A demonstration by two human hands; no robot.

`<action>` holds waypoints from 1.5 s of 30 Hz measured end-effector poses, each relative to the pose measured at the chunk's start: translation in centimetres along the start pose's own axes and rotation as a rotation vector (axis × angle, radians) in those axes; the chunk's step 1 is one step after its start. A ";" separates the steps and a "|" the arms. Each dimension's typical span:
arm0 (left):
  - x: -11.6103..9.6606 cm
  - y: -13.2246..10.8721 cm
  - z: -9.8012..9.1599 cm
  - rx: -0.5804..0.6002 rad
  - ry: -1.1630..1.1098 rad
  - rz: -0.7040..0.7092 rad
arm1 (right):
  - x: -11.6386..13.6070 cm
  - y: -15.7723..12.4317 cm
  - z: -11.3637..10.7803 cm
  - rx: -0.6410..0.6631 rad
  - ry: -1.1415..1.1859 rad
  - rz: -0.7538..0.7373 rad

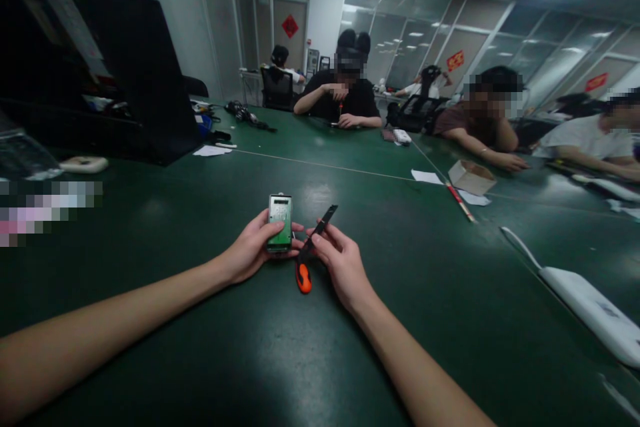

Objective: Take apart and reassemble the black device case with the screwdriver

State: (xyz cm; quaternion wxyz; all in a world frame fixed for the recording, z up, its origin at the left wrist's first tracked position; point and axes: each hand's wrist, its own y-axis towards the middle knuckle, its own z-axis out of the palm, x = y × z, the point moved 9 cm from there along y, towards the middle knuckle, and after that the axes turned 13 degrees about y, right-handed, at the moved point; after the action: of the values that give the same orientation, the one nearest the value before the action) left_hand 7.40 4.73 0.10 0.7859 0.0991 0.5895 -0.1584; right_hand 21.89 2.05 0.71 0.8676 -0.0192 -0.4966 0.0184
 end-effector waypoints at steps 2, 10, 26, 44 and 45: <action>0.0 -0.1 0.1 0.014 -0.007 -0.001 | -0.1 0.0 0.5 0.040 0.078 0.023; -0.9 -0.2 0.5 0.040 0.003 0.074 | -0.4 -0.3 1.1 0.131 0.133 0.085; -0.8 0.2 0.2 0.014 0.037 0.133 | -0.2 -0.6 2.2 0.258 0.093 0.109; -0.8 -0.3 1.3 0.144 -0.146 0.070 | 0.8 -0.8 2.0 0.193 -0.276 -0.162; -0.8 -0.3 1.4 0.144 -0.138 0.075 | 1.0 -1.0 2.1 0.178 -0.332 -0.207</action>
State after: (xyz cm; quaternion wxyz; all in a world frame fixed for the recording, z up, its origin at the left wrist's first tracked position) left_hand 8.31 4.09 1.30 0.8207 0.1661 0.5170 -0.1774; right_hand 20.59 1.12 2.75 0.7695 0.1120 -0.6283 -0.0240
